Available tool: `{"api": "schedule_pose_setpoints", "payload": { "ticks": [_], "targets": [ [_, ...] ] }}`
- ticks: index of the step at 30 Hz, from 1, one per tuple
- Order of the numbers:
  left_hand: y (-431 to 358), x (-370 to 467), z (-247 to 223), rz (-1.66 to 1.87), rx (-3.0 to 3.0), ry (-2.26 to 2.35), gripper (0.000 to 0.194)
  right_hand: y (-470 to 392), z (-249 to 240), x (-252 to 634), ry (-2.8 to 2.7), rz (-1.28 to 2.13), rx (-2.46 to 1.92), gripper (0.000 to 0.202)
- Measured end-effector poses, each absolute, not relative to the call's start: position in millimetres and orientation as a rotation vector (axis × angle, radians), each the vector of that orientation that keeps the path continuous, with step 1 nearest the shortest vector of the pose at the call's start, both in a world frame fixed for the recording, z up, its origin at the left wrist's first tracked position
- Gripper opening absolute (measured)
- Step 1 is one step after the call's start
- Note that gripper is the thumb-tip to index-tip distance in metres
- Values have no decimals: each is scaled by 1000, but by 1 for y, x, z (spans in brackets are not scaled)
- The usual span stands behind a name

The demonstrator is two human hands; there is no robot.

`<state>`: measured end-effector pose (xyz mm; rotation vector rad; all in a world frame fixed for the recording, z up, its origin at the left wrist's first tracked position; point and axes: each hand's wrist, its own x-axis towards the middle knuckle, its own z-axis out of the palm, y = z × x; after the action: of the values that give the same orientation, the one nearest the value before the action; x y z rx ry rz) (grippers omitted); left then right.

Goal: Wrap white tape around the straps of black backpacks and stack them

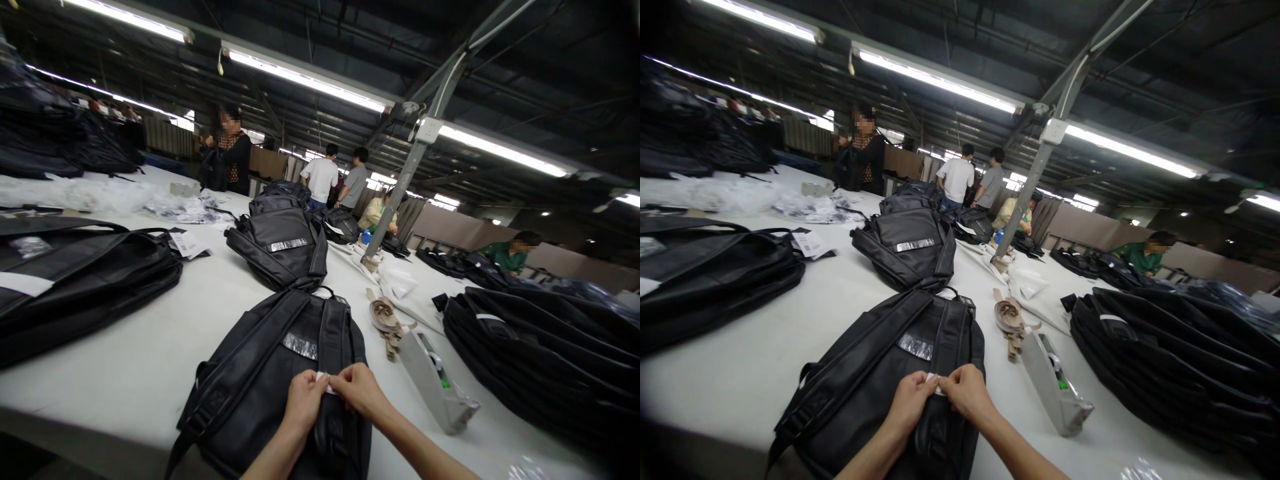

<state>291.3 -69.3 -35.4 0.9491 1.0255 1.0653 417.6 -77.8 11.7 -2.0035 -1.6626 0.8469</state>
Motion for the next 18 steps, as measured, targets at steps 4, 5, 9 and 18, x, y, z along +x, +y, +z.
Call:
{"api": "schedule_pose_setpoints", "payload": {
  "ticks": [4,5,9,18],
  "targets": [
    [-71,292,-32,1082,900,976,30,-82,16,424,-1537,937,-1926,25],
    [-72,291,-31,1075,893,972,29,-82,17,426,-1498,923,-1908,27],
    [-74,288,-28,1073,810,923,27,-83,15,432,-1431,884,-1842,50],
    [-69,299,-42,973,354,668,25,-90,-16,416,-900,1201,-1285,80]
  ]
}}
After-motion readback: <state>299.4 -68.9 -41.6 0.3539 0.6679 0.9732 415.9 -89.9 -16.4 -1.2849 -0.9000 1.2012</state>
